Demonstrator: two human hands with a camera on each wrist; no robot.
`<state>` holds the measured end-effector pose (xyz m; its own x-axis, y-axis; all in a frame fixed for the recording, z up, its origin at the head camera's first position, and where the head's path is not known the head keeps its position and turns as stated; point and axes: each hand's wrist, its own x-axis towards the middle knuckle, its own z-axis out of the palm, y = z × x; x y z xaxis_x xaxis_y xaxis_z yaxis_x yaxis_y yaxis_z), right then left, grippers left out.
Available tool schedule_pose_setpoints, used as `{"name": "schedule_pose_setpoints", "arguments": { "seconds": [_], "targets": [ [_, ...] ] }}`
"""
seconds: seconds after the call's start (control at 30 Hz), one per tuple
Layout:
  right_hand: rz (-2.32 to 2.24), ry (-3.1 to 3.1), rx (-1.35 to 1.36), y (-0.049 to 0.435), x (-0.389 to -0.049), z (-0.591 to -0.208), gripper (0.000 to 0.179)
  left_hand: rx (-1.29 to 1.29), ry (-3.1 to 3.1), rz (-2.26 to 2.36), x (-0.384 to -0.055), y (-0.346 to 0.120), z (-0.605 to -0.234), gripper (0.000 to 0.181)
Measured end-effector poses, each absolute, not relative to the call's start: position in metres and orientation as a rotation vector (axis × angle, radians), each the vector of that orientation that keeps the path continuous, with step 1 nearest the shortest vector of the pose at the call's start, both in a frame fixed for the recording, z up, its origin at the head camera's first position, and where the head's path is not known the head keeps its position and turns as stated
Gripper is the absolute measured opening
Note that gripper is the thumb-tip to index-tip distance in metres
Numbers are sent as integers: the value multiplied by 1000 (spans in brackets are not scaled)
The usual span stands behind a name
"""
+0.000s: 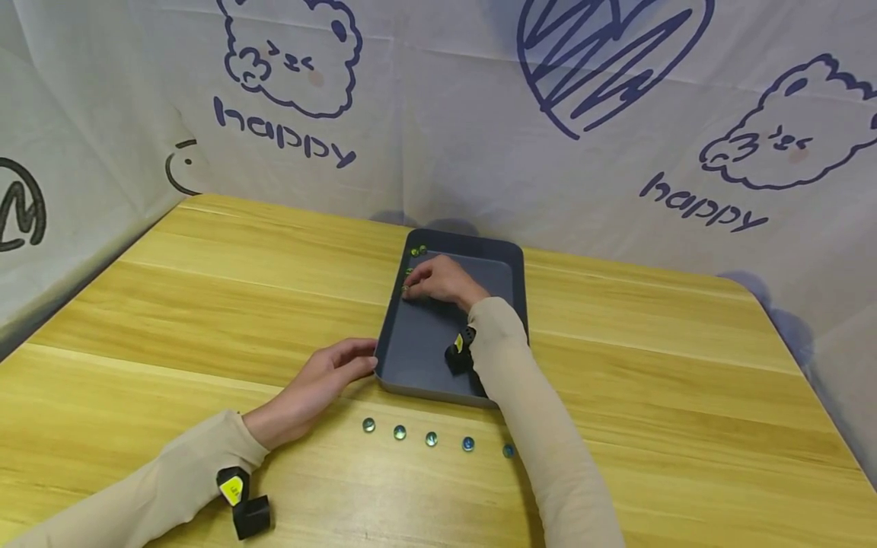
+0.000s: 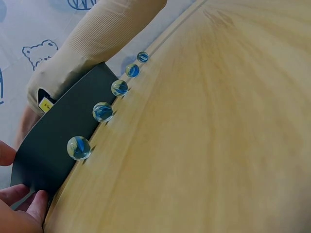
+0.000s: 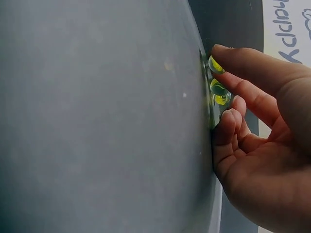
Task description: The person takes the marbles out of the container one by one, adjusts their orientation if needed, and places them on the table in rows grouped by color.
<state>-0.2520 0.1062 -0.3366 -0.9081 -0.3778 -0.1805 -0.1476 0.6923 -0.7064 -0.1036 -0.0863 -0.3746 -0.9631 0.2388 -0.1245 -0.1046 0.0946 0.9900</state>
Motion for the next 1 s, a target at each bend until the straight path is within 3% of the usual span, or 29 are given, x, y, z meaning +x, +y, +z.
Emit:
{"name": "schedule_pose_setpoints", "arguments": {
  "seconds": [1.0],
  "targets": [
    [-1246, 2532, -395, 117, -244, -320, 21, 123, 2116, 1973, -104, -86, -372, 39]
  ]
}}
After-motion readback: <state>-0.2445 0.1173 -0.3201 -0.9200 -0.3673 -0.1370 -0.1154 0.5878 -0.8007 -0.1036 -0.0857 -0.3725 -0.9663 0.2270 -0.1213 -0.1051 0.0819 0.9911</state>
